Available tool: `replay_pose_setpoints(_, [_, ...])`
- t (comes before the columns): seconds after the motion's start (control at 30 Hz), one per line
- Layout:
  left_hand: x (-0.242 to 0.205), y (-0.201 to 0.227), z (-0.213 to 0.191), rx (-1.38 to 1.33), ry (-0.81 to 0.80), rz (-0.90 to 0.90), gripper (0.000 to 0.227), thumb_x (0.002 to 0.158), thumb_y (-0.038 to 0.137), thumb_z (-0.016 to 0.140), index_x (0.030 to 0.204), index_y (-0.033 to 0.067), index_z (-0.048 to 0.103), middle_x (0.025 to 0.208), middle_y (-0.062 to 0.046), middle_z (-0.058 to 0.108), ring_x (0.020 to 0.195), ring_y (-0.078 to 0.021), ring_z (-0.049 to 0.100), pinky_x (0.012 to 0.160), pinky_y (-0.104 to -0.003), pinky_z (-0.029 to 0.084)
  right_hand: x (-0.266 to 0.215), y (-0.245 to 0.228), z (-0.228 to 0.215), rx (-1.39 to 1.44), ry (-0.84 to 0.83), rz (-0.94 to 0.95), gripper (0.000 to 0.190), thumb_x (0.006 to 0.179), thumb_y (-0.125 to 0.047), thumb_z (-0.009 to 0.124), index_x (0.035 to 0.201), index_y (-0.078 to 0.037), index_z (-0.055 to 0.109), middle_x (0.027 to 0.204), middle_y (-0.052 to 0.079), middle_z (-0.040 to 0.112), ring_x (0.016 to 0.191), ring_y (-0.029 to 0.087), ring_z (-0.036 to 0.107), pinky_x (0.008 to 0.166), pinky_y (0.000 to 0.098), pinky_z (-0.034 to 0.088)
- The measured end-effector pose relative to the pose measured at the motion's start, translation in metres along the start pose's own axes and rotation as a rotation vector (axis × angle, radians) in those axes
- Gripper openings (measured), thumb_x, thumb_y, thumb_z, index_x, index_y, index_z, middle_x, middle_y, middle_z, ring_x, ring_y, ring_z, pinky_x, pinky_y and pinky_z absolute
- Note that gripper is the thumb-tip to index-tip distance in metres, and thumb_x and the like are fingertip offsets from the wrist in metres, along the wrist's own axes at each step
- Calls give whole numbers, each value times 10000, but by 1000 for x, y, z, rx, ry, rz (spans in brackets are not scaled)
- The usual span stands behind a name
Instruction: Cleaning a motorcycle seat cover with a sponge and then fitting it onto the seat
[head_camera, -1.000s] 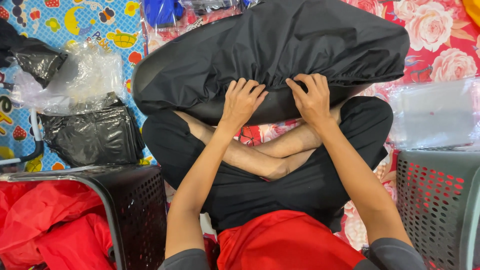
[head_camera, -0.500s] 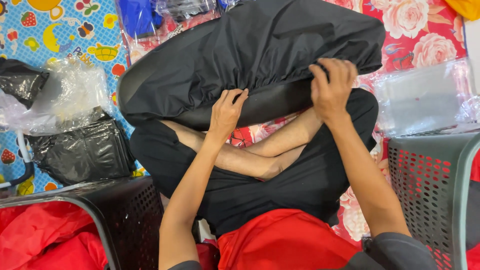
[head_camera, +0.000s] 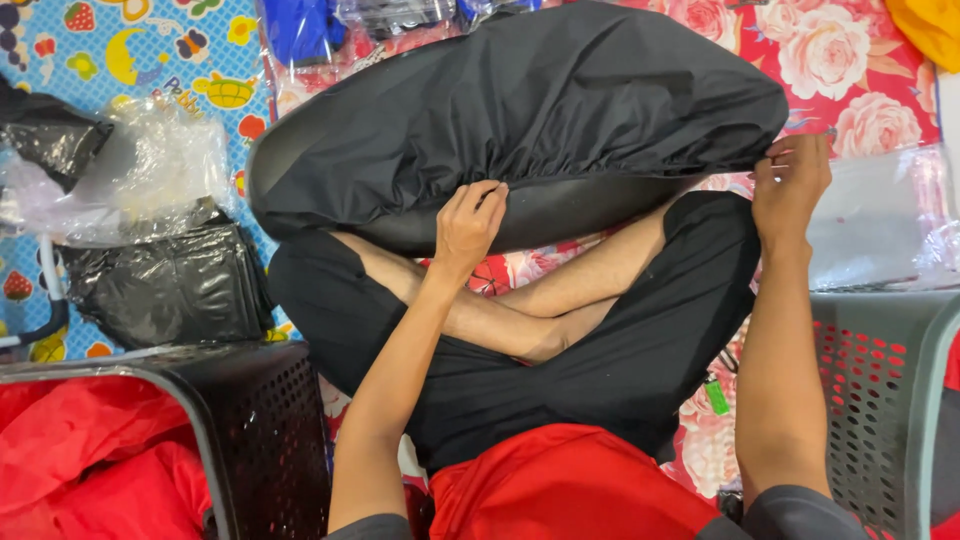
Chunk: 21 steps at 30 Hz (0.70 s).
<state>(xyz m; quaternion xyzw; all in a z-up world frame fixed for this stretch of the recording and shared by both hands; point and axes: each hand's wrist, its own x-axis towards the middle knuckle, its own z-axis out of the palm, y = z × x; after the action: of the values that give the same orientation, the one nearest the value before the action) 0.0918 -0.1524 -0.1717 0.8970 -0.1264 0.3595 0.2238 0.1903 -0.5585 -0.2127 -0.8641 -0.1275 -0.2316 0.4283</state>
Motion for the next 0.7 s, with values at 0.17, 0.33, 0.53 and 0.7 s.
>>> replay_pose_setpoints(0.17, [-3,-3,-11,-100,8,6,187,828,-33,791,1004,-3,736,1063,-58,695,837,-222,674,726,-331,573,-10,24,-8,71,-267,250,317,940,137,703,1217,83,560,1156,199,646,1028,302,650,863,382,541])
replay_pose_setpoints(0.33, [22,-21,-70,-53,239,29,230,712,-80,800,716,63,620,709,-7,614,581,-190,560,544,-304,465,-10,-57,-3,-191,-94,-39,442,838,195,637,1258,138,509,1199,298,509,1082,442,514,941,494,439])
replay_pose_setpoints(0.53, [-29,-139,-162,84,490,-863,179,889,133,618,1047,60,576,910,-92,668,737,-194,628,695,-318,515,3,-193,55,-42,118,-244,337,805,230,581,1117,122,514,1216,304,537,1118,444,515,996,482,415])
replay_pose_setpoints(0.7, [-97,-214,-194,-287,-259,-1213,607,873,82,649,1443,-49,483,1319,-300,634,1228,-416,635,1033,-478,461,-1,-261,146,158,-148,-643,182,860,22,733,1025,-41,689,1185,152,631,1140,405,586,967,533,469])
